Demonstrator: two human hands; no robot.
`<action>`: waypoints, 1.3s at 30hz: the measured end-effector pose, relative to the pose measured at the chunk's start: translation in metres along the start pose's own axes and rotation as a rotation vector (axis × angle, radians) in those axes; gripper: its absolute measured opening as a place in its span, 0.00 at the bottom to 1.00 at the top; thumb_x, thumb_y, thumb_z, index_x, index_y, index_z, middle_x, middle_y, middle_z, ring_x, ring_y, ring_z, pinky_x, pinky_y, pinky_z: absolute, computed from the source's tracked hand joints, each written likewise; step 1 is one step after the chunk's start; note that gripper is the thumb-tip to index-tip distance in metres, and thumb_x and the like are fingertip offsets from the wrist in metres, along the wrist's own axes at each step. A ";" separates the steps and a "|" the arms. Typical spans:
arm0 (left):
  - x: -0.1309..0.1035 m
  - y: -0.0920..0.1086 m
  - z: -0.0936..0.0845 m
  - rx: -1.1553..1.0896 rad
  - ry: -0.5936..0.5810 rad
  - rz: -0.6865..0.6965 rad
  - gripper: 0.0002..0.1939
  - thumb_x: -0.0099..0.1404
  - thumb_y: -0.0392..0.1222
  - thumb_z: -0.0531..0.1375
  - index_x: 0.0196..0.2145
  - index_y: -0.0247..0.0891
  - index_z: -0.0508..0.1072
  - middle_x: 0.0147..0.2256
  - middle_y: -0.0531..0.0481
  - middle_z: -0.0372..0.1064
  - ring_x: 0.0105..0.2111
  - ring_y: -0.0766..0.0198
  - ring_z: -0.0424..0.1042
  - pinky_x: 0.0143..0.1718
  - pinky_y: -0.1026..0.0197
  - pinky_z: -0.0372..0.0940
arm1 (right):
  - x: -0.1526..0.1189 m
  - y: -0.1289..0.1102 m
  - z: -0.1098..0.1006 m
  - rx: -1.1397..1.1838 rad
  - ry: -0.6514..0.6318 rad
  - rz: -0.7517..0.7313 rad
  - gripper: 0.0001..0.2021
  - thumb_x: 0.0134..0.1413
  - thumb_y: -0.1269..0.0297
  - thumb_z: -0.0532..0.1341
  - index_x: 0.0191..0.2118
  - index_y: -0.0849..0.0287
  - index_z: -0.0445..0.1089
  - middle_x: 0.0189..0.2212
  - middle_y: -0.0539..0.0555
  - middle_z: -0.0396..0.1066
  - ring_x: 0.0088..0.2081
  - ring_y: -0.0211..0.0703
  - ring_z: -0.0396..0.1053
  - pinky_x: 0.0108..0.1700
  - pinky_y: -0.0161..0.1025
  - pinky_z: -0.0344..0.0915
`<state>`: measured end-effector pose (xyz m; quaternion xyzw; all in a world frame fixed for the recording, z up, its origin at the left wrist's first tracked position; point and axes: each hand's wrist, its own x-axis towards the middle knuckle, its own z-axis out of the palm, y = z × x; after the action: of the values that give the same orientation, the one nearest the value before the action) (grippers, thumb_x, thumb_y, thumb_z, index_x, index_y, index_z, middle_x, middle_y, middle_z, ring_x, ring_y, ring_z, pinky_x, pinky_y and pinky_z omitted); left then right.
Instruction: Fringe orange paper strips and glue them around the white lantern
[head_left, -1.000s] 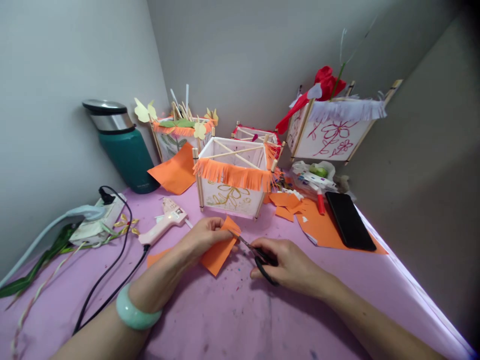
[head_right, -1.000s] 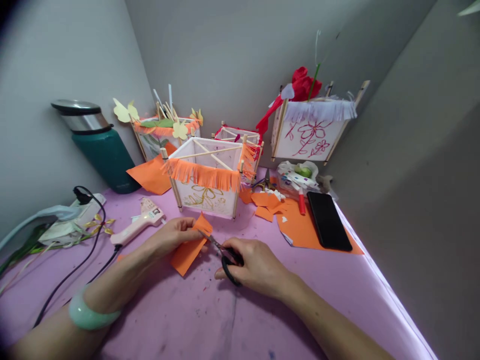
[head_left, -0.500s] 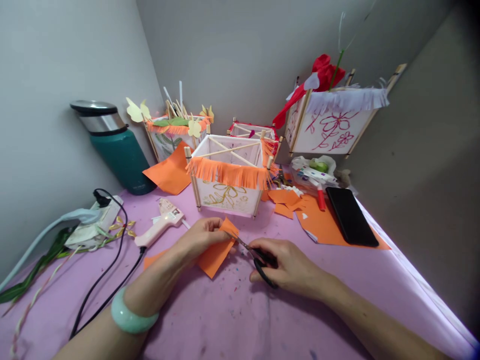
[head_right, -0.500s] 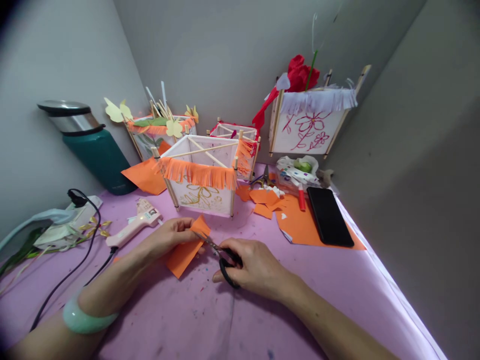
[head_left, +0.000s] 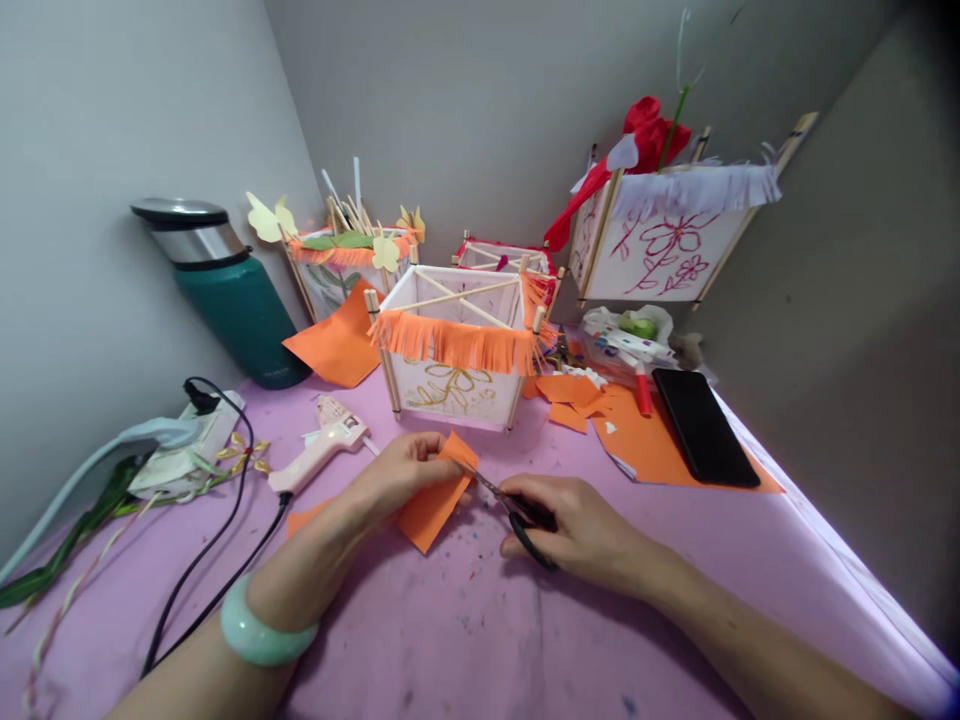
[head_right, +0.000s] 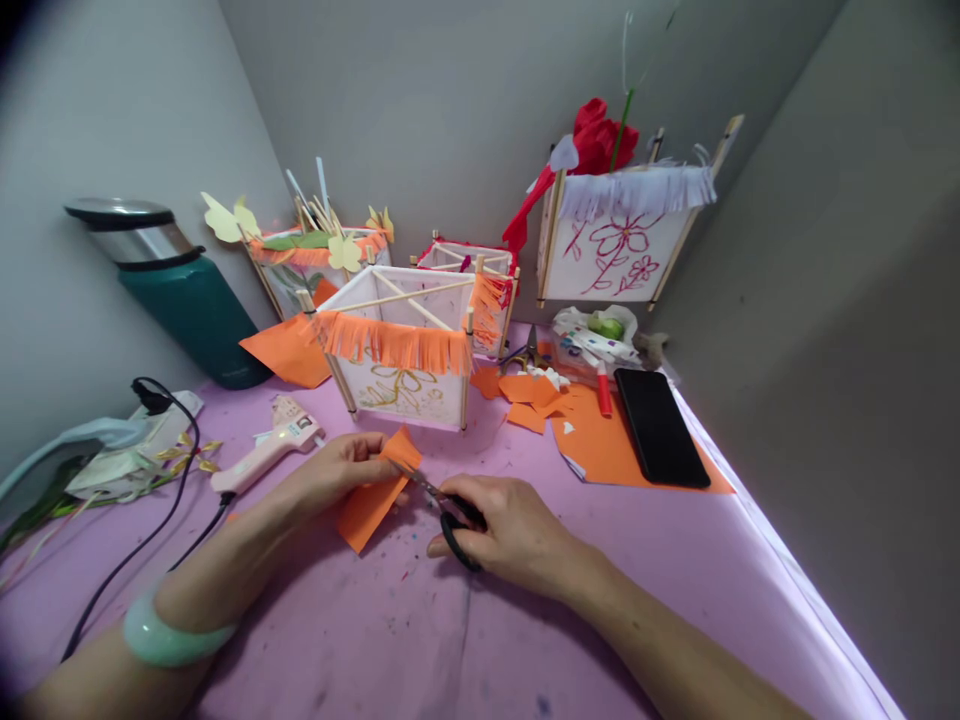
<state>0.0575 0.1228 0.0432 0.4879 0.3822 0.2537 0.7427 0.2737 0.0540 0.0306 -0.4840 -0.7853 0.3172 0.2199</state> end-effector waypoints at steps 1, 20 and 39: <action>0.000 0.000 0.000 0.003 0.002 -0.004 0.09 0.51 0.38 0.66 0.31 0.33 0.72 0.28 0.46 0.76 0.26 0.61 0.76 0.29 0.61 0.69 | 0.000 0.000 0.000 0.002 -0.002 0.000 0.14 0.50 0.56 0.66 0.41 0.58 0.70 0.26 0.45 0.65 0.27 0.34 0.60 0.30 0.30 0.56; -0.003 0.002 0.000 0.043 0.003 -0.082 0.11 0.52 0.43 0.67 0.29 0.34 0.72 0.26 0.45 0.76 0.25 0.60 0.76 0.31 0.59 0.70 | -0.002 0.003 0.001 -0.093 0.027 -0.005 0.15 0.52 0.53 0.64 0.41 0.58 0.72 0.25 0.48 0.68 0.27 0.36 0.62 0.30 0.31 0.57; -0.001 0.001 0.000 0.091 -0.005 -0.040 0.09 0.55 0.42 0.64 0.27 0.36 0.69 0.25 0.46 0.76 0.24 0.62 0.75 0.28 0.62 0.67 | -0.002 0.003 0.002 -0.072 0.055 0.011 0.15 0.50 0.54 0.65 0.42 0.57 0.71 0.26 0.47 0.68 0.27 0.36 0.63 0.30 0.31 0.57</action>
<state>0.0563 0.1222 0.0445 0.5140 0.4010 0.2198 0.7258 0.2752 0.0525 0.0273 -0.5046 -0.7872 0.2765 0.2218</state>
